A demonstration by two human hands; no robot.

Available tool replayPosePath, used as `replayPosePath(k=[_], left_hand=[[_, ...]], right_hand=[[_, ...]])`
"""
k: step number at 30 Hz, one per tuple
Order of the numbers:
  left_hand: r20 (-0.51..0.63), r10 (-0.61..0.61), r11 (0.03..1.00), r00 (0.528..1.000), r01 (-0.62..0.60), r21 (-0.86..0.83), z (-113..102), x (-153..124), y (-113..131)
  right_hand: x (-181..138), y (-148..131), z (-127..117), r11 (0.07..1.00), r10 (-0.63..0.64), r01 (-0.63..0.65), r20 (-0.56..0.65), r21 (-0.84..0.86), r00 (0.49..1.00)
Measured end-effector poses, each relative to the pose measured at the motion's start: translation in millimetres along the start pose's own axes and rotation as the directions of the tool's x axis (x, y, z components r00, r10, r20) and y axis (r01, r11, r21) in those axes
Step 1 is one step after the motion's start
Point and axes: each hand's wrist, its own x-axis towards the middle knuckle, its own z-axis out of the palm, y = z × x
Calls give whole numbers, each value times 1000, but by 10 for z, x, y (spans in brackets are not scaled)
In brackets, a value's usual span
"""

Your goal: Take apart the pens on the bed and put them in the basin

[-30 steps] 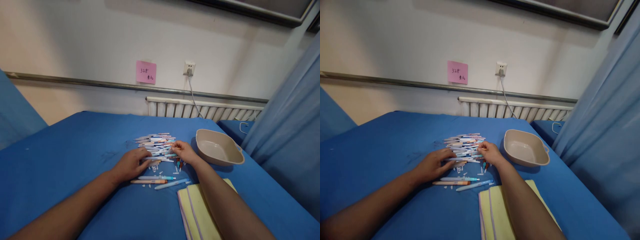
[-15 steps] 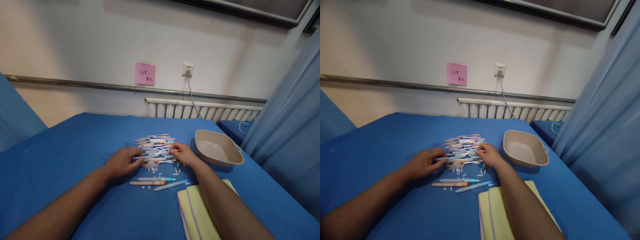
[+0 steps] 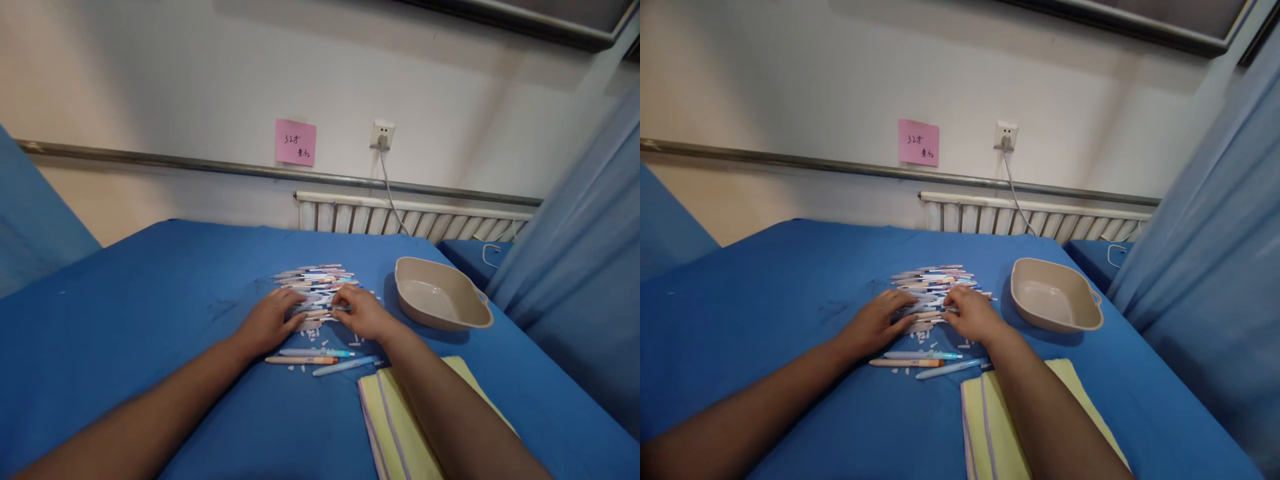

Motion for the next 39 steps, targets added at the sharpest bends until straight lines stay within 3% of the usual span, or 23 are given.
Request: replayPosePath(k=[4, 7, 10, 12, 18, 23, 29, 34, 39], left_hand=[[-86, 13, 1000, 996, -13, 3, -17, 3, 5], [-97, 26, 999, 995, -28, -22, -30, -13, 18], [-99, 39, 997, 994, -45, -58, -34, -35, 56], [-92, 47, 995, 995, -55, -86, -45, -46, 93], [49, 151, 972, 987, -139, -188, -65, -49, 172], [54, 130, 979, 990, -120, -164, 6, -46, 115], [112, -29, 994, 993, 40, -99, 10, -64, 107], [60, 99, 988, 993, -91, -121, -24, -69, 141], [143, 3, 999, 990, 1, -32, 7, -81, 116]], right_hand=[[-75, -165, 83, 985, -21, -29, 287, 169, 958], [-130, -248, 118, 998, -48, 27, 368, 61, 929], [-145, -253, 104, 994, -78, 99, 335, -46, 939], [-131, -211, 89, 996, -69, 82, 312, -30, 948], [-27, -19, 95, 949, 57, -125, 232, 289, 971], [9, 30, 133, 837, 100, -222, 258, 501, 961], [-5, 15, 174, 868, 92, -173, 191, 465, 977], [4, 20, 156, 875, 105, -148, 117, 461, 988], [6, 28, 134, 885, 78, -127, 126, 448, 989]])
